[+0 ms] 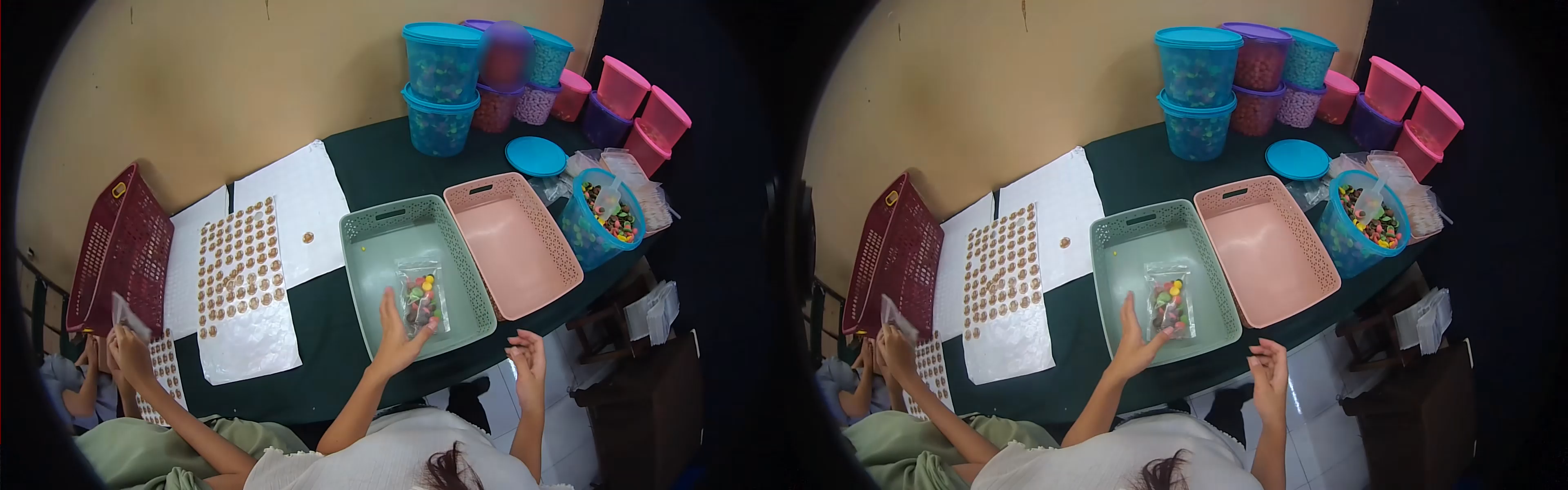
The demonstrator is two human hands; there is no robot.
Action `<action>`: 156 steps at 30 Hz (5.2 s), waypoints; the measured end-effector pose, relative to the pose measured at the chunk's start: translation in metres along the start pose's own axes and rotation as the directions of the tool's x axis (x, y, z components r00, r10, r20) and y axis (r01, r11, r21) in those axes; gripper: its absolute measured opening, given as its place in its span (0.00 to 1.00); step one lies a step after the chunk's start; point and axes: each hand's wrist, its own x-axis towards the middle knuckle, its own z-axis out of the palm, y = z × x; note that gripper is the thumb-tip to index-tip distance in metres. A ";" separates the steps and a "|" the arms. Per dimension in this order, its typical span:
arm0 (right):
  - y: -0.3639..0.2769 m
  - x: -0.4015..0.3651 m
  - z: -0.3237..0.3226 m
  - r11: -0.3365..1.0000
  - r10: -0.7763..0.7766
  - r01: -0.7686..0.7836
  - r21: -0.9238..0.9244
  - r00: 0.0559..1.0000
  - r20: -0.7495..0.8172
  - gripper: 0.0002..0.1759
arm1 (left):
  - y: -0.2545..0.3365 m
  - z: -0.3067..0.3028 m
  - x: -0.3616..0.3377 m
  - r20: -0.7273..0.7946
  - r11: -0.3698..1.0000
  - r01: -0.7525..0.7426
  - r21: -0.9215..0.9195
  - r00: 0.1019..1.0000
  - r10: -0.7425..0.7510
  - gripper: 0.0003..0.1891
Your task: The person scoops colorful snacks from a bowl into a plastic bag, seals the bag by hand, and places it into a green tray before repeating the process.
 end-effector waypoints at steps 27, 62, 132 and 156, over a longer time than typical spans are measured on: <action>-0.022 -0.039 -0.309 0.843 0.072 0.019 -0.537 0.986 0.148 0.17 | 0.190 0.290 -0.043 0.643 0.925 -0.067 -0.375 0.700 0.311 0.22; -0.098 0.408 -0.541 0.961 -0.217 0.219 -0.169 0.976 0.029 0.06 | 0.313 0.522 0.222 0.390 0.929 -0.285 -0.238 0.847 0.360 0.11; -0.126 0.278 -0.265 0.902 -0.119 0.425 0.072 0.084 0.989 0.04 | 0.274 0.332 -0.079 -0.219 0.442 -0.033 -0.896 0.900 -0.376 0.13; -0.138 0.272 -0.238 0.955 -0.157 0.235 0.183 -0.124 0.980 0.21 | 0.294 0.342 0.019 -0.521 0.987 -0.128 -0.099 0.852 0.059 0.06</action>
